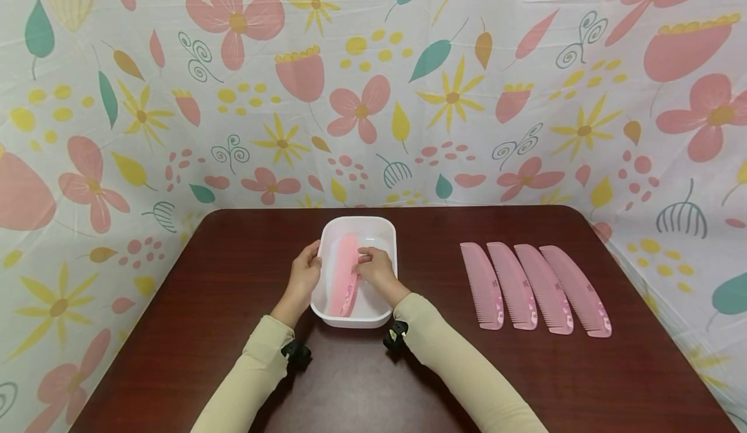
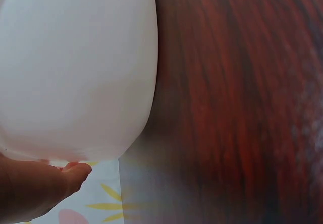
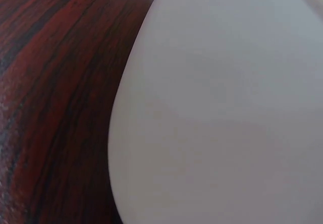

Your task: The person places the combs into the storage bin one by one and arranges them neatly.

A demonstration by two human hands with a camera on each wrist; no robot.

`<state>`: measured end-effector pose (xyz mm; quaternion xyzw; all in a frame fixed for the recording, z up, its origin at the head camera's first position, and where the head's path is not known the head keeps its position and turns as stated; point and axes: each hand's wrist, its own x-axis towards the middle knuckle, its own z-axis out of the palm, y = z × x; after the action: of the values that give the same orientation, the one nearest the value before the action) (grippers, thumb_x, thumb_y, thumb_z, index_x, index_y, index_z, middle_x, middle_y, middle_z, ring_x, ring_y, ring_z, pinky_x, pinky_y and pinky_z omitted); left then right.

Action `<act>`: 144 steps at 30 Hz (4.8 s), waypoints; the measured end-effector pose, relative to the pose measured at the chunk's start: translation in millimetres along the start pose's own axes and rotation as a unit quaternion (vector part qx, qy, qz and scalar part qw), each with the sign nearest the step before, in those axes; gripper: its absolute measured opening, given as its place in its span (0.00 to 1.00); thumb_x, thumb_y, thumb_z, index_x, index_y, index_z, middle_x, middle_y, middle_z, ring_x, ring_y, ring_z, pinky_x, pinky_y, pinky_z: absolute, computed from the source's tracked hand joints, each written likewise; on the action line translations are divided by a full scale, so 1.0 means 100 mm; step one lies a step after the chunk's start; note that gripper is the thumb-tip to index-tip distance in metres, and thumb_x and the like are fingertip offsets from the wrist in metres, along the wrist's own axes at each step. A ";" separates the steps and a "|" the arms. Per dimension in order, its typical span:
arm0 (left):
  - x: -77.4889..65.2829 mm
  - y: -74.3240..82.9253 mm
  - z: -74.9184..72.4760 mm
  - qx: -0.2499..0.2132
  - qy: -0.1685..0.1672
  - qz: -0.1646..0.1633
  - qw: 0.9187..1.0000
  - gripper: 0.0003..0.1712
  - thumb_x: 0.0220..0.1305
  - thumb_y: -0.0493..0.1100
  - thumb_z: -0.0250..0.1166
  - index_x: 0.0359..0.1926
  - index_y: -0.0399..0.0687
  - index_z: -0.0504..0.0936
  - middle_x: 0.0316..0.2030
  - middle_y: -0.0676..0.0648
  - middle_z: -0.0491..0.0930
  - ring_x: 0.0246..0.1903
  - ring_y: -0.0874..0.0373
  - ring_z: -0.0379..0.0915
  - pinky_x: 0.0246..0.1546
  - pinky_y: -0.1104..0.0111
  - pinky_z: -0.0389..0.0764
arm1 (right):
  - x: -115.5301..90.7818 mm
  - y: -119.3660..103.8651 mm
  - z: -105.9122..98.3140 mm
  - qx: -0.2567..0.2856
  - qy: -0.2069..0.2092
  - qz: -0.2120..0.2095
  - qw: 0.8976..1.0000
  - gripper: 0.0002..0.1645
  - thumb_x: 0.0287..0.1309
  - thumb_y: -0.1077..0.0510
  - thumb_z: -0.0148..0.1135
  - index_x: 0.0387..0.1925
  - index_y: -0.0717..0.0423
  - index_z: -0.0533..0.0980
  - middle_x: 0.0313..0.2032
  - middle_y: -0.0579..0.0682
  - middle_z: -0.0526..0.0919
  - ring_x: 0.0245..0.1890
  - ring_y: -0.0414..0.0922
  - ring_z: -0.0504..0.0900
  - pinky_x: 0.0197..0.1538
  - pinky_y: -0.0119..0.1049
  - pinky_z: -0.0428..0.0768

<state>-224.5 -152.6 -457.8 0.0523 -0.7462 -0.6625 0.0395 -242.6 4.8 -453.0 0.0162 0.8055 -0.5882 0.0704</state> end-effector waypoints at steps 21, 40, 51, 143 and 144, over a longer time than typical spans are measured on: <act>0.00 0.00 0.00 0.001 0.001 -0.009 1.000 0.26 0.70 0.28 0.44 0.69 0.32 0.61 0.64 0.31 0.64 0.63 0.41 0.62 0.65 0.52 0.64 | -0.15 -0.20 -0.15 -0.056 -0.031 -0.062 0.996 0.26 0.52 0.72 0.61 0.56 0.68 0.74 0.52 0.63 0.80 0.50 0.56 0.81 0.50 0.40 0.81; 0.01 -0.03 -0.01 0.003 -0.008 -0.005 1.000 0.26 0.71 0.29 0.43 0.69 0.31 0.59 0.66 0.30 0.62 0.64 0.39 0.60 0.66 0.51 0.62 | -0.14 -0.21 -0.53 0.015 -0.006 -0.102 0.995 0.23 0.58 0.67 0.62 0.57 0.64 0.75 0.52 0.62 0.80 0.53 0.54 0.79 0.53 0.42 0.80; 0.01 -0.03 -0.01 0.012 -0.001 -0.011 1.000 0.26 0.71 0.29 0.44 0.69 0.33 0.60 0.65 0.31 0.63 0.64 0.40 0.61 0.65 0.52 0.64 | -0.14 -0.10 -0.81 0.050 0.012 -0.143 0.988 0.24 0.60 0.66 0.61 0.59 0.66 0.72 0.53 0.63 0.79 0.53 0.55 0.78 0.55 0.42 0.79; 0.02 -0.04 -0.01 0.013 -0.006 -0.015 1.000 0.27 0.72 0.30 0.44 0.70 0.35 0.60 0.66 0.33 0.62 0.65 0.42 0.60 0.65 0.53 0.64 | -0.49 0.88 -2.11 -0.013 0.105 0.031 0.994 0.39 0.56 0.72 0.57 0.67 0.74 0.54 0.63 0.73 0.64 0.63 0.62 0.65 0.43 0.19 0.73; 0.02 -0.04 -0.02 0.012 -0.006 -0.017 1.000 0.27 0.72 0.30 0.44 0.70 0.35 0.60 0.67 0.33 0.62 0.65 0.42 0.59 0.65 0.53 0.63 | -0.48 0.88 -2.11 -0.017 0.102 0.033 0.994 0.39 0.56 0.71 0.57 0.68 0.74 0.54 0.63 0.73 0.64 0.64 0.62 0.65 0.47 0.22 0.75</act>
<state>-225.8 -154.7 -461.4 0.0615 -0.7534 -0.6542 0.0228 -205.2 234.9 -467.3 0.1015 0.8172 -0.5673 0.0081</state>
